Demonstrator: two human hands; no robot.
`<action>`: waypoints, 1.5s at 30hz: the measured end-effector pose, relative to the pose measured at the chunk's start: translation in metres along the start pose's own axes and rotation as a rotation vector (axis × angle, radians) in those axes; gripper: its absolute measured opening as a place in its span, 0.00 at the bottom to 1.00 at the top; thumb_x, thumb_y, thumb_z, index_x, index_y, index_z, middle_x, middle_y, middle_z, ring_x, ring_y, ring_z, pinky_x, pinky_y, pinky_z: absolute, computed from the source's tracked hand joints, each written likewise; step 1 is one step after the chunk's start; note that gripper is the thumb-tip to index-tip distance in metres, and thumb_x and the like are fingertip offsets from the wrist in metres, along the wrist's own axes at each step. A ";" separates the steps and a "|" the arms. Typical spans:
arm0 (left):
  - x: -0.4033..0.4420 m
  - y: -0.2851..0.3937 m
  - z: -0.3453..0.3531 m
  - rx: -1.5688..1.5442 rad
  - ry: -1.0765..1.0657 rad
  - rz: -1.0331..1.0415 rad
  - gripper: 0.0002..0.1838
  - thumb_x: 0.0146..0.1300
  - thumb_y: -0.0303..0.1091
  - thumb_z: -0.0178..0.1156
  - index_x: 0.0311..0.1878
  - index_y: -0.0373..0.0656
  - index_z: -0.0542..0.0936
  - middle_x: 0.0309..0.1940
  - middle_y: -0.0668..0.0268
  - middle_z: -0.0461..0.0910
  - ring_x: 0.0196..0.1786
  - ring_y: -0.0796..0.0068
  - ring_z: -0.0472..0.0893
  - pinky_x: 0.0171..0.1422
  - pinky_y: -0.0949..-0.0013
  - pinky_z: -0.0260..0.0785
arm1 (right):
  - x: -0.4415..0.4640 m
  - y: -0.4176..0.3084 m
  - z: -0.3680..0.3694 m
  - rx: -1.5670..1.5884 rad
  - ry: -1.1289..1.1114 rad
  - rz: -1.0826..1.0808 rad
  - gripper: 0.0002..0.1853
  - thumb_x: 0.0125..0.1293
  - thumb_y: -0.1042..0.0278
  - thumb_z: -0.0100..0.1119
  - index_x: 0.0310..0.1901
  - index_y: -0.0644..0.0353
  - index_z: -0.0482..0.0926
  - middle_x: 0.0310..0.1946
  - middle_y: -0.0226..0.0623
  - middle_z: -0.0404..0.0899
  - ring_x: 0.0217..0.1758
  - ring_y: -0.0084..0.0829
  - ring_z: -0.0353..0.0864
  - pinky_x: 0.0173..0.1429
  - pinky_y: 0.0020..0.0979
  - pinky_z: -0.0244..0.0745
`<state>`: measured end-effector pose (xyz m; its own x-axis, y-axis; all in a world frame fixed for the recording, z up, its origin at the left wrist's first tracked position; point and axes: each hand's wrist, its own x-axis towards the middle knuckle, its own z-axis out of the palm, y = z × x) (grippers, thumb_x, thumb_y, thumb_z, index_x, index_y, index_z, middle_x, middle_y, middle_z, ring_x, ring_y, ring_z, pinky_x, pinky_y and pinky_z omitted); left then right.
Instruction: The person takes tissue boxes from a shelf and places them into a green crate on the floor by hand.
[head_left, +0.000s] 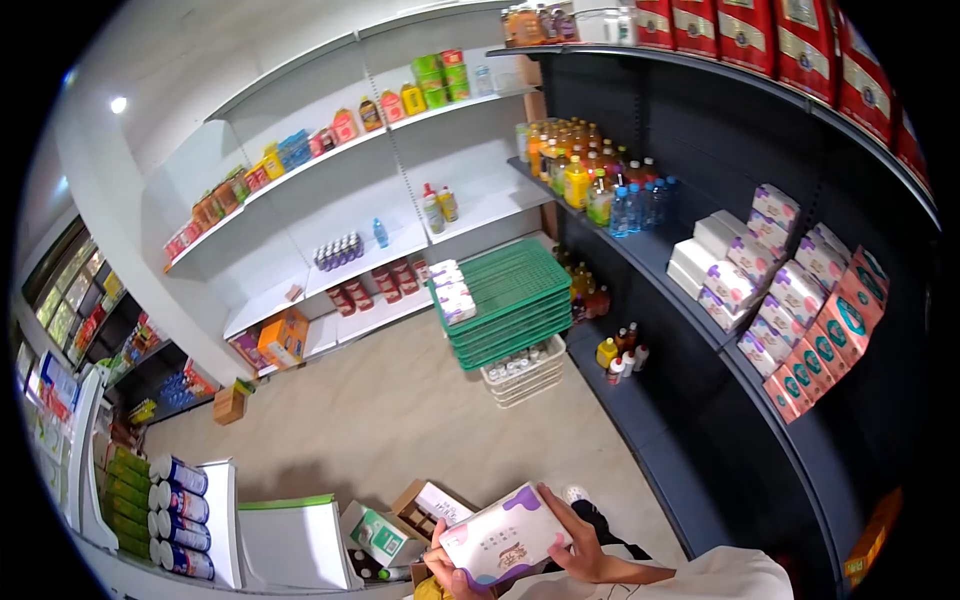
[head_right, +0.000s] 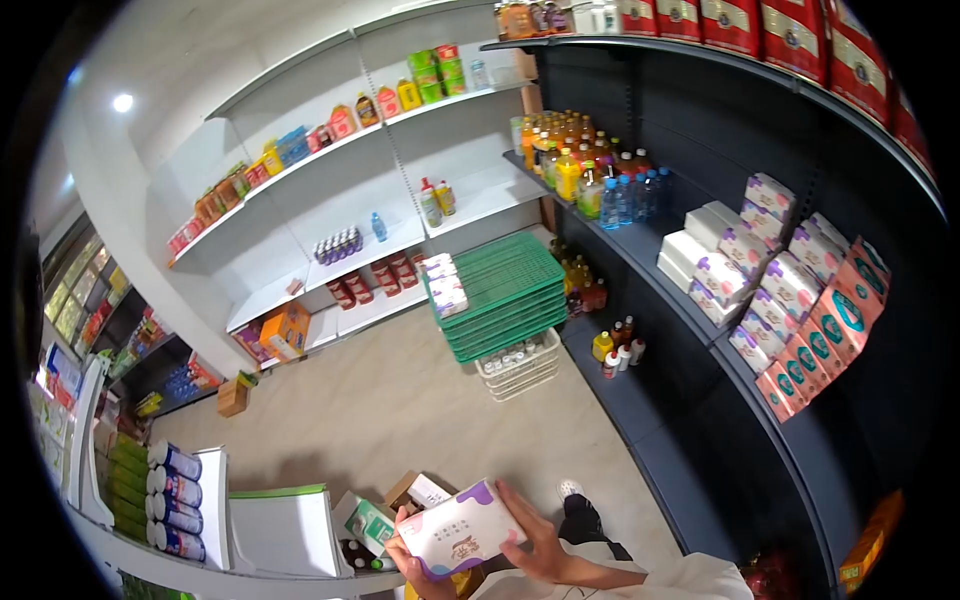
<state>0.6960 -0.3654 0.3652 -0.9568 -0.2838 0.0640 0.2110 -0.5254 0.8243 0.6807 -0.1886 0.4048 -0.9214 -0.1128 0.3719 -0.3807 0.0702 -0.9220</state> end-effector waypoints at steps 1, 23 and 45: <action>0.002 0.002 -0.001 -0.007 0.044 0.023 0.44 0.52 0.49 0.54 0.68 0.37 0.50 0.58 0.49 0.65 0.59 0.52 0.70 0.61 0.52 0.66 | 0.005 0.001 0.005 -0.007 -0.027 -0.011 0.38 0.55 0.71 0.55 0.67 0.70 0.53 0.68 0.52 0.55 0.71 0.47 0.55 0.71 0.37 0.51; 0.286 -0.008 0.048 0.287 -0.073 0.228 0.15 0.59 0.40 0.56 0.37 0.41 0.63 0.65 0.43 0.58 0.57 0.69 0.66 0.64 0.65 0.54 | 0.272 0.104 0.014 0.190 0.021 -0.119 0.35 0.55 0.73 0.48 0.67 0.72 0.54 0.69 0.54 0.53 0.72 0.43 0.54 0.71 0.34 0.48; 0.623 -0.025 -0.004 0.188 -0.034 -0.062 0.16 0.61 0.33 0.50 0.50 0.35 0.66 0.67 0.48 0.56 0.62 0.66 0.65 0.67 0.65 0.53 | 0.581 0.244 0.119 0.253 -0.005 0.215 0.29 0.68 0.62 0.41 0.68 0.63 0.55 0.63 0.37 0.63 0.61 0.24 0.64 0.58 0.23 0.60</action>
<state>0.0951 -0.5321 0.3827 -0.9736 -0.2268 0.0266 0.1138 -0.3808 0.9176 0.0622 -0.3550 0.3830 -0.9780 -0.1273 0.1654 -0.1451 -0.1553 -0.9772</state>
